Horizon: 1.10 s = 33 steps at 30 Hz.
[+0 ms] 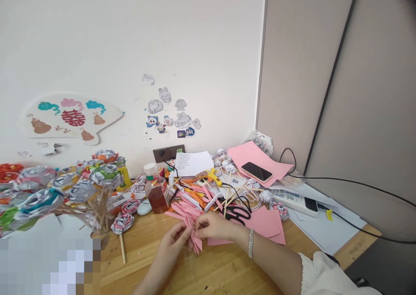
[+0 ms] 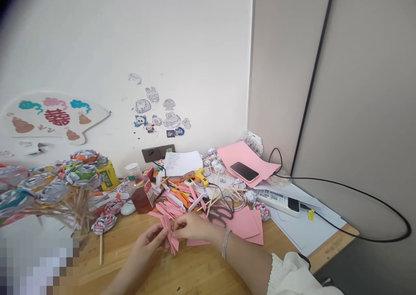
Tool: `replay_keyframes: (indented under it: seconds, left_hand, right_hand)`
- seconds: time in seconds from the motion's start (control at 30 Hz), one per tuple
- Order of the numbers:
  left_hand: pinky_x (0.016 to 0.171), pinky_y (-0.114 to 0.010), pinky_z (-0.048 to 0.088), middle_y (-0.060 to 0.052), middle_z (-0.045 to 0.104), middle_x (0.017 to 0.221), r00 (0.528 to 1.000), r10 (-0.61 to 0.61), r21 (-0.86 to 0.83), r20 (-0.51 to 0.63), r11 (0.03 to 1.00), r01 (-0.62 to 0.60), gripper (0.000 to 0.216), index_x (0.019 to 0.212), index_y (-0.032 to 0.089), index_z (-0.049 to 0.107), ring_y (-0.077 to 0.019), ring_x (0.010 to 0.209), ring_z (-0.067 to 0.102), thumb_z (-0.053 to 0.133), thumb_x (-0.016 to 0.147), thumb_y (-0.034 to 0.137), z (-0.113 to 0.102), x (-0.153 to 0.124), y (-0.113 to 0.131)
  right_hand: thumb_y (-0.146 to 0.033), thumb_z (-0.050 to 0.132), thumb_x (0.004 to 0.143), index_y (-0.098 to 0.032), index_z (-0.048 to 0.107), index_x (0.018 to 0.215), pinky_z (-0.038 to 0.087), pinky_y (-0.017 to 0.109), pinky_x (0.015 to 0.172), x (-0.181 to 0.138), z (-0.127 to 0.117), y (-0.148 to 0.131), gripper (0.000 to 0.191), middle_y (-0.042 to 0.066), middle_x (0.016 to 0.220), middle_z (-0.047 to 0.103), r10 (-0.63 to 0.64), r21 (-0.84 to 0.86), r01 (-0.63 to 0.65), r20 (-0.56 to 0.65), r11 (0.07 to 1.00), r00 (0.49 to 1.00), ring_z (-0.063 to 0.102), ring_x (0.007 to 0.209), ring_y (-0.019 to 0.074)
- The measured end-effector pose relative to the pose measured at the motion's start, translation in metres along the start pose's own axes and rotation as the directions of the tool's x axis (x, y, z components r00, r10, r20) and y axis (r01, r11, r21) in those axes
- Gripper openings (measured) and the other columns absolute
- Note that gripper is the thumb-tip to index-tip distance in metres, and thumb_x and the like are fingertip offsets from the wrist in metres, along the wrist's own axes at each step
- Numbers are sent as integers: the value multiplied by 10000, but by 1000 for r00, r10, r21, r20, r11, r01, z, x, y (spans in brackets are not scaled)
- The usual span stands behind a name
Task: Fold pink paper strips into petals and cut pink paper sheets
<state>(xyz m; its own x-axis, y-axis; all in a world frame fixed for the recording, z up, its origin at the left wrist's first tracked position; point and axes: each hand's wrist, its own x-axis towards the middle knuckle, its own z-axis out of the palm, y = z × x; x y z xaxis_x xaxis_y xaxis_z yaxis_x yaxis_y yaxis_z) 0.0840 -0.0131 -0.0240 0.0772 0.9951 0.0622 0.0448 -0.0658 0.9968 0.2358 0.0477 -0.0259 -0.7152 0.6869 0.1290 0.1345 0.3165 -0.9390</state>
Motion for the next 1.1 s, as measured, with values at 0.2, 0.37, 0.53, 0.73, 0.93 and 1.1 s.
replay_keyframes:
  seconds: [0.2,0.37,0.53,0.73,0.93,1.1]
  left_hand:
    - [517,-230,419,41,554,514,998,25,-25,55,999,-24,229,655,163,551,-112,488,521,583,690,386,-1,-1,5]
    - [524,-227,410,41,553,517,994,32,10,104,999,-33,237,644,156,561,-106,487,517,558,715,382,-1,-2,5]
    - [484,-218,386,37,554,503,996,13,10,91,1000,-14,273,631,150,558,-102,463,499,570,692,416,1,-3,13]
    - [479,-225,383,30,568,485,999,-3,67,48,998,0,307,680,153,540,-111,449,503,547,692,460,-3,0,15]
    - [423,-204,332,40,548,470,995,-36,113,93,993,26,315,685,155,518,-84,391,449,499,730,466,2,-2,2]
    - [406,-202,305,49,509,416,990,-74,163,117,985,54,379,616,157,511,-78,361,407,489,707,524,3,-2,-1]
  right_hand:
    - [-284,565,684,-139,529,640,296,188,516,-3,-2,-4,156,-42,587,462,48,22,-50,82,999,995,405,556,75]
    - [-311,579,672,-136,525,627,297,187,522,-5,-4,-3,189,-45,577,439,102,83,-115,141,990,985,398,552,73]
    - [-298,582,673,-140,577,681,305,178,504,-3,-2,-1,158,-37,595,478,54,-68,-53,14,996,998,413,554,78]
    - [-294,544,720,-194,623,915,331,198,517,-2,4,-11,233,0,688,558,-123,-263,50,-268,963,956,446,581,101]
    - [-289,472,782,-158,625,853,376,208,587,-5,10,-19,214,5,713,565,-143,21,147,-155,989,978,481,644,111]
    - [-294,520,751,-149,617,853,382,213,597,-5,13,-22,202,4,700,556,-125,97,148,-209,984,970,486,649,114]
